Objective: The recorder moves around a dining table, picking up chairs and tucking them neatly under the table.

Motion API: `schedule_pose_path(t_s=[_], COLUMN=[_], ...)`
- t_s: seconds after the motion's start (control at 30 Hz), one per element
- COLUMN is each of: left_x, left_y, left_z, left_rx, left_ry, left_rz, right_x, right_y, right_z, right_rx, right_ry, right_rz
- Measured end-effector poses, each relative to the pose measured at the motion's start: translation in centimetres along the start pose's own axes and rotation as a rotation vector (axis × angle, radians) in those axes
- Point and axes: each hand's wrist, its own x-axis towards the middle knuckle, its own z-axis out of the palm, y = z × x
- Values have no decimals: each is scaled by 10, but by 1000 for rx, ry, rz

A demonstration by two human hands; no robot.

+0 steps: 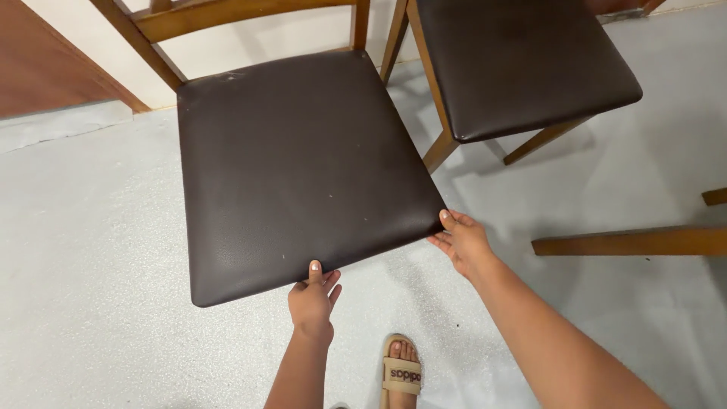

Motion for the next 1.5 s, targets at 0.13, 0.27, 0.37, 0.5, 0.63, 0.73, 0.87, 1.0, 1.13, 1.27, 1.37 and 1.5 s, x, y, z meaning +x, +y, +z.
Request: schedule_pose_path(t_s=[0.13,0.27,0.37,0.5,0.63,0.73,0.87,1.0,1.13,1.27,1.37,1.5], left_x=[1,5,7,13,9,27,37,53,38,40,44,32], left_y=[4,5,3,0,5,8,22,36,59,70,70,80], left_z=[-23,-51,-71,-98,-113,-129,-158,-188,-193,-202,-207,-199], left_rx=[21,64,75,105,138,79,-133,-171,-20,-79,-76,28], left_ry=[35,48,53,66,8,30,158,247,249,181,161,204], left_rz=[-21,10,18,59,81,87,171,262,291,335,348,289], right_x=[-13,-33,-51,-81,-92,-100,-129,-134,-146,-148,-146,-151], right_y=[28,57,77,89,101,104,127,163,169,173,180,163], right_z=[1,11,17,29,29,38,65,105,155,193,199,192], right_rx=[60,97,135,144,135,177,178,234,246,255,281,97], right_ry=[50,40,43,65,31,12,-45,-222,-356,-417,-396,-335], right_rz=[30,48,62,136,127,117,204,321,294,302,283,229])
